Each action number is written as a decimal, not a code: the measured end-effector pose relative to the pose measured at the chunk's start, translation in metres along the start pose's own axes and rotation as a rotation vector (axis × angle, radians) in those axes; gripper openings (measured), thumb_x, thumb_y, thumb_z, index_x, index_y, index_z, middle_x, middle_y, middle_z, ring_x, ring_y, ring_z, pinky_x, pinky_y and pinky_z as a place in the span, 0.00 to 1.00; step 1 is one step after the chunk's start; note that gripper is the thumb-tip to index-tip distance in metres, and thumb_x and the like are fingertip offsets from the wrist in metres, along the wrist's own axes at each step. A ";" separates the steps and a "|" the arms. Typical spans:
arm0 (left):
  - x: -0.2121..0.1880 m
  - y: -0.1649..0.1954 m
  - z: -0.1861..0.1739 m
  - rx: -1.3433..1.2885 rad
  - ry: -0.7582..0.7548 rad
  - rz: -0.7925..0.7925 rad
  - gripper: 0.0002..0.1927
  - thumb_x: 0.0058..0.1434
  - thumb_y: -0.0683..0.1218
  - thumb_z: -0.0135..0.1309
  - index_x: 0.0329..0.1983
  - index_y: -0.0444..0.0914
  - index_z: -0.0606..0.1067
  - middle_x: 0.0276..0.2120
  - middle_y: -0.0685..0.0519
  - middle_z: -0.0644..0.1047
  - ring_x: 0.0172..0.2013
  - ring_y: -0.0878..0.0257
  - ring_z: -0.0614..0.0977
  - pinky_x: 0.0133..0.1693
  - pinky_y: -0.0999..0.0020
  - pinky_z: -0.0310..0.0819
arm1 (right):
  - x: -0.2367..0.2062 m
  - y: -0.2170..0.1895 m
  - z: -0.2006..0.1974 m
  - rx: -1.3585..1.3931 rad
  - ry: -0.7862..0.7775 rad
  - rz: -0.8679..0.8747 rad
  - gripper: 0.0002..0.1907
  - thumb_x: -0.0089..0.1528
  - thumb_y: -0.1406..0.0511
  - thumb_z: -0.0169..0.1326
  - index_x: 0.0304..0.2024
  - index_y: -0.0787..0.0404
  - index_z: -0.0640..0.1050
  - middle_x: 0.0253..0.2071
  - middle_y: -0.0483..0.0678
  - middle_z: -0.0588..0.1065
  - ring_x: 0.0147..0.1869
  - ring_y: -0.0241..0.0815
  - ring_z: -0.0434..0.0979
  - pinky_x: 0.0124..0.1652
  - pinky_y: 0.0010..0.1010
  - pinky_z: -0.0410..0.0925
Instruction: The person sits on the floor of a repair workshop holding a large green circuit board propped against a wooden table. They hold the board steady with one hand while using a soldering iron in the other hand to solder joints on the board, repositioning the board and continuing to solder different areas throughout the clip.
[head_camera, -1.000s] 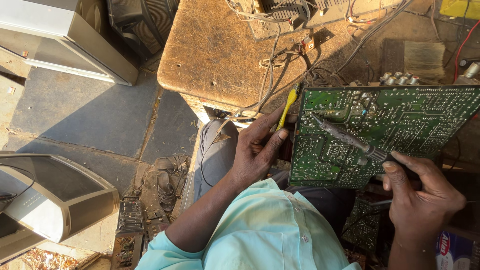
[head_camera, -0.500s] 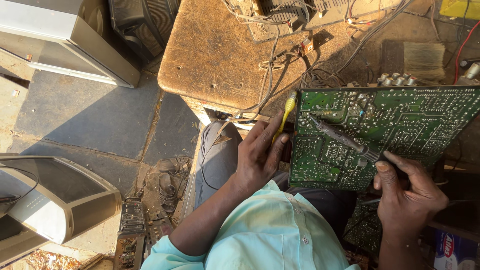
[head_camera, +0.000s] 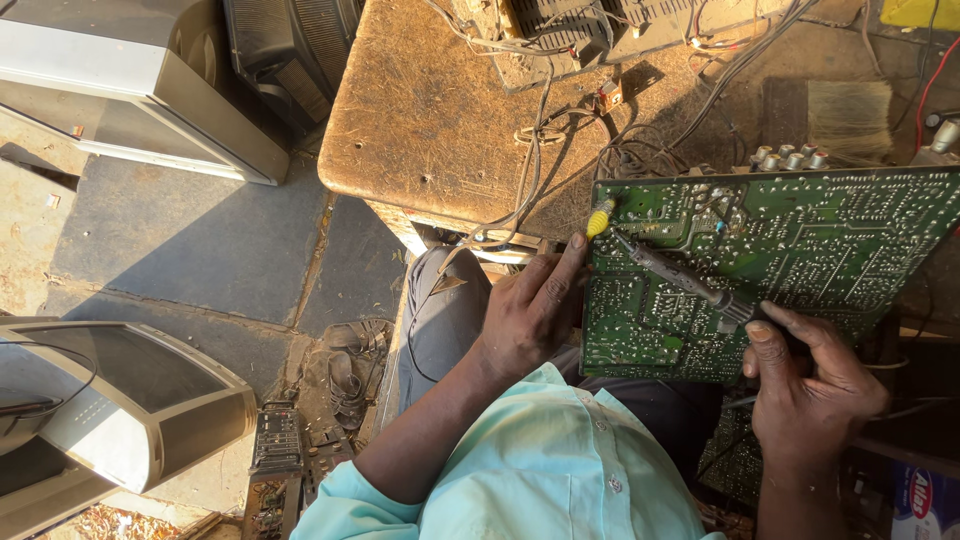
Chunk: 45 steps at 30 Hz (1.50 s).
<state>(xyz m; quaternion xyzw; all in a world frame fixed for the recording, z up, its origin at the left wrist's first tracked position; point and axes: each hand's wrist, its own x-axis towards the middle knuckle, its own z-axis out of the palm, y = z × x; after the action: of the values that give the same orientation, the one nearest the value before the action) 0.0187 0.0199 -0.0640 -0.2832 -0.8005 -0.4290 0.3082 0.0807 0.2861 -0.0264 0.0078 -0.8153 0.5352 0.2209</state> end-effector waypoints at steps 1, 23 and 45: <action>-0.001 -0.001 0.000 0.011 -0.006 0.007 0.40 0.61 0.33 0.61 0.76 0.33 0.58 0.46 0.48 0.76 0.41 0.57 0.82 0.40 0.63 0.79 | 0.000 0.000 0.000 0.004 0.002 0.004 0.07 0.71 0.77 0.58 0.51 0.76 0.78 0.37 0.58 0.78 0.32 0.36 0.76 0.30 0.21 0.68; 0.033 0.025 -0.052 -0.154 -0.416 -0.119 0.37 0.63 0.39 0.55 0.76 0.35 0.60 0.41 0.41 0.76 0.35 0.46 0.81 0.37 0.54 0.78 | -0.029 0.030 -0.037 0.122 0.348 -0.155 0.12 0.81 0.65 0.47 0.45 0.67 0.73 0.23 0.45 0.63 0.23 0.32 0.61 0.24 0.22 0.63; 0.012 0.016 -0.059 -0.589 -0.376 -0.553 0.25 0.72 0.46 0.53 0.72 0.37 0.69 0.28 0.48 0.78 0.27 0.62 0.79 0.32 0.66 0.74 | -0.026 0.024 -0.023 0.264 0.184 -0.066 0.07 0.80 0.72 0.54 0.50 0.74 0.77 0.28 0.50 0.73 0.30 0.33 0.73 0.31 0.28 0.70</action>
<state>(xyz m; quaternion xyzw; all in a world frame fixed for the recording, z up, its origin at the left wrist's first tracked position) 0.0374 -0.0212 -0.0210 -0.2071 -0.7319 -0.6461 -0.0627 0.1067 0.3105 -0.0493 0.0147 -0.7134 0.6287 0.3092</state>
